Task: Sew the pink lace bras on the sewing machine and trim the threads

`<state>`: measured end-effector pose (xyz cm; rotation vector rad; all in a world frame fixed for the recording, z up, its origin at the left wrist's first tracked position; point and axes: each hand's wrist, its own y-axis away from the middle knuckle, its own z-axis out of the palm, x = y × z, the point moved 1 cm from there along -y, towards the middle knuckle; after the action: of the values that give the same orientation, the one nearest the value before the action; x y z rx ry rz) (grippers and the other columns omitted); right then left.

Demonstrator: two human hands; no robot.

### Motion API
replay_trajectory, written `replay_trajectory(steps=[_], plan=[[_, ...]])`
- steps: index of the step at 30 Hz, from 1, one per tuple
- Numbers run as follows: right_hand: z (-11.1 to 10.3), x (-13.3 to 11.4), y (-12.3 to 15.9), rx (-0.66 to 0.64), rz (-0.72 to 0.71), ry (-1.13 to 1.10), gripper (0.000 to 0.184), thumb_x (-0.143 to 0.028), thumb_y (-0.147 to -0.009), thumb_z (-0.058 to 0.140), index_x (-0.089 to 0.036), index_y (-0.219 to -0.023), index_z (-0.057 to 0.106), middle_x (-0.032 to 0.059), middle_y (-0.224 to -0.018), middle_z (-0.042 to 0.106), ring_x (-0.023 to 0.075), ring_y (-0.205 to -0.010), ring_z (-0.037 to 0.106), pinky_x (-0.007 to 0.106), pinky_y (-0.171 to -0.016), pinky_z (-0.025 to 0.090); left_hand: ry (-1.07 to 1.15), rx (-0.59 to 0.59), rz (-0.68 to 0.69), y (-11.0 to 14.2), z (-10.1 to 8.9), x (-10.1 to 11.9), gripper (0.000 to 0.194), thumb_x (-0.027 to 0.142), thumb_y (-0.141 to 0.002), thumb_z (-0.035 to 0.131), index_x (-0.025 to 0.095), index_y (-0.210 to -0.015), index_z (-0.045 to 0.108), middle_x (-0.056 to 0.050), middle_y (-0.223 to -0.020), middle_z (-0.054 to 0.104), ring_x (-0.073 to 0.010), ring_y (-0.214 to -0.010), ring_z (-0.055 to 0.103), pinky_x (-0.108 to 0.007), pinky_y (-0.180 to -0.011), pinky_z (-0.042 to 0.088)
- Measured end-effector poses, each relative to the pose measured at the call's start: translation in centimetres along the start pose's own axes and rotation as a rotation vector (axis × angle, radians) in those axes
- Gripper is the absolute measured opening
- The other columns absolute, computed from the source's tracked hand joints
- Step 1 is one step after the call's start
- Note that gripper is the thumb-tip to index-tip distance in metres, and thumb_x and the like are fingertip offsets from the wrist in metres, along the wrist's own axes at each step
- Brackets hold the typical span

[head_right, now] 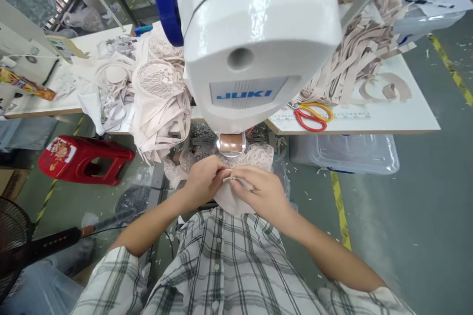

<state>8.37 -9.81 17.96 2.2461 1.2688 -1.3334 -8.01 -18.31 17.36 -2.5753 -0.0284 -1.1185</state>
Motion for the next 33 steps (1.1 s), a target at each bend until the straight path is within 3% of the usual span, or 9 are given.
replay_trajectory(steps=[4,7,11,15,18,22,27,33], plan=[[0.3,0.2,-0.5,0.068,0.062,-0.114,0.011,-0.024,-0.089,0.063,-0.024,-0.093,0.074,0.0023,-0.093,0.077,0.0175,-0.085,0.072,0.03,-0.08,0.057,0.219,0.17,-0.059,0.1,1.2,0.0,0.021,0.031,-0.098,0.052,0.019,-0.086,0.064,-0.004,-0.082,0.068,-0.0153,-0.077,0.063,-0.027,-0.071,0.049],[0.2,0.2,-0.9,0.086,0.061,-0.179,0.013,-0.022,-0.089,0.063,-0.024,-0.094,0.074,0.0021,-0.096,0.077,0.0162,-0.088,0.072,0.028,-0.082,0.056,0.352,0.214,-0.095,0.1,1.5,0.2,0.013,0.028,-0.095,0.058,0.019,-0.093,0.067,-0.005,-0.09,0.071,-0.0165,-0.085,0.065,-0.029,-0.077,0.051],[-0.6,0.7,-1.3,0.066,0.078,-0.178,0.014,-0.024,-0.089,0.061,-0.023,-0.094,0.074,0.0012,-0.093,0.077,0.0144,-0.084,0.071,0.024,-0.076,0.052,0.282,0.209,-0.121,-0.3,1.4,0.4,0.013,0.025,-0.096,0.056,0.019,-0.092,0.067,-0.004,-0.086,0.069,-0.0152,-0.082,0.064,-0.027,-0.074,0.05],[-2.2,1.0,-2.0,0.086,0.108,-0.04,0.016,-0.027,-0.092,0.057,-0.021,-0.093,0.072,0.0002,-0.083,0.074,0.0127,-0.075,0.066,0.023,-0.069,0.045,0.141,0.174,-0.077,-0.8,0.7,1.0,0.011,0.021,-0.095,0.057,0.019,-0.089,0.066,-0.001,-0.082,0.069,-0.0119,-0.075,0.064,-0.023,-0.068,0.049],[-3.4,0.9,-2.9,-0.004,0.089,0.037,0.018,-0.028,-0.093,0.056,-0.02,-0.089,0.071,-0.0007,-0.077,0.071,0.0119,-0.071,0.061,0.023,-0.066,0.039,0.035,0.109,0.043,-1.0,-0.2,1.5,0.007,0.018,-0.093,0.061,0.019,-0.092,0.068,-0.001,-0.083,0.072,-0.011,-0.074,0.065,-0.021,-0.067,0.049],[-4.3,0.4,-3.6,-0.18,0.107,-0.057,0.019,-0.028,-0.093,0.055,-0.019,-0.087,0.071,-0.0021,-0.078,0.07,0.0108,-0.071,0.058,0.023,-0.067,0.037,-0.08,0.061,0.148,-1.4,-1.3,2.1,0.007,0.017,-0.092,0.063,0.018,-0.094,0.069,-0.002,-0.083,0.075,-0.0104,-0.071,0.067,-0.02,-0.064,0.05],[-4.8,0.2,-3.9,-0.28,0.157,-0.155,0.016,-0.025,-0.09,0.057,-0.019,-0.09,0.072,-0.0008,-0.087,0.074,0.012,-0.078,0.061,0.024,-0.072,0.039,-0.111,0.026,0.145,-1.6,-1.8,2.5,0.006,0.019,-0.091,0.065,0.019,-0.093,0.07,-0.001,-0.08,0.075,-0.01,-0.067,0.067,-0.019,-0.059,0.049],[-5.2,0.2,-3.8,-0.362,0.216,-0.246,0.014,-0.024,-0.089,0.058,-0.019,-0.089,0.071,-0.0028,-0.076,0.073,0.0116,-0.073,0.061,0.023,-0.068,0.039,-0.081,0.007,0.107,-1.8,-1.9,2.6,0.003,0.018,-0.089,0.068,0.02,-0.092,0.068,0.002,-0.074,0.073,-0.0082,-0.06,0.064,-0.018,-0.055,0.047]])
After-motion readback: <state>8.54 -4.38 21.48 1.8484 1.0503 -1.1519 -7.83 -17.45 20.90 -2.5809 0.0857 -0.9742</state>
